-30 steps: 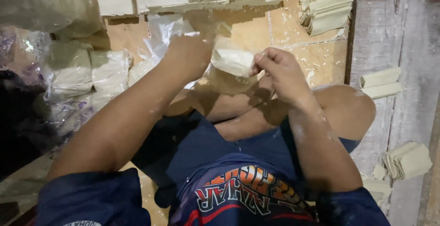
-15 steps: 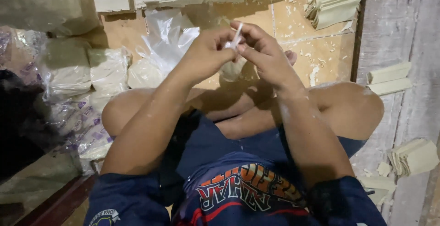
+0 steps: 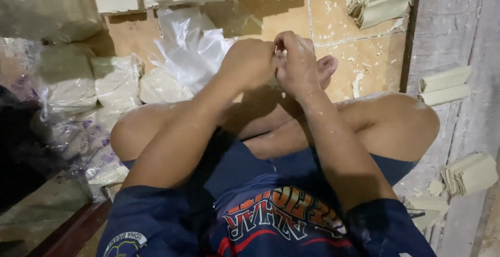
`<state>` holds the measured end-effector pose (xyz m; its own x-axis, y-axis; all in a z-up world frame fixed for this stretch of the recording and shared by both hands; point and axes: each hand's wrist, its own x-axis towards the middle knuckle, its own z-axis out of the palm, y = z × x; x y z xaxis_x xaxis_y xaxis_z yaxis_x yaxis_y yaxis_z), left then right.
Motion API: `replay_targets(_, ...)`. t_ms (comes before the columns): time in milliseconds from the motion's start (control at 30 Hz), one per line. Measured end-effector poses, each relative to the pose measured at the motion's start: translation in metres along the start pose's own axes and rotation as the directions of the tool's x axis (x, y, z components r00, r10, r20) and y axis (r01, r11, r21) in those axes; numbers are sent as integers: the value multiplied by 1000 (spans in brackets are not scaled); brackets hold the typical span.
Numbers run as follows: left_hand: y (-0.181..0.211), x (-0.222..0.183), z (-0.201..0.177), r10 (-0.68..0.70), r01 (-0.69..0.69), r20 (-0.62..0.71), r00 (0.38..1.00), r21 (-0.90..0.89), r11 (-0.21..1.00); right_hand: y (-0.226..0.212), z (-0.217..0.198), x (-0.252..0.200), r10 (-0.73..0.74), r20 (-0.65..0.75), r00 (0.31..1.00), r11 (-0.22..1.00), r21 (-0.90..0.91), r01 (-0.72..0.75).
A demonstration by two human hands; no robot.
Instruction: The person, while sitting on the floor, takes stacks of white rectangular food items and places them into clear plastic bags by hand.
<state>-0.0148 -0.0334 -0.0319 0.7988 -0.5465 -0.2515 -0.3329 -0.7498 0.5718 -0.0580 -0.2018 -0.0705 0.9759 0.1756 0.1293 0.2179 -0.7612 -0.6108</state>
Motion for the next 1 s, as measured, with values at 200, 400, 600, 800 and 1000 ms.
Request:
replay_targets(200,-17,13,-6,-100,100,34,994,-602,792,-14,-17,7,-81,-53,995,997,-14,81)
replay_targets(400,1,5,-29,-332,352,184,925,-744,568,-8,-11,8,49,-79,996,998,-31,-52)
replay_targets(600,-63,12,24,-68,65,-189,980,-20,998,51,2,51,218,-269,938,887,-346,-305)
replay_targets(800,-96,29,100,84,-79,-72,994,70,994,42,71,19,485,124,866,851,159,-500)
replay_targets(1000,-103,54,107,66,-55,-80,995,131,990,59,96,24,295,-107,950,955,1,-296)
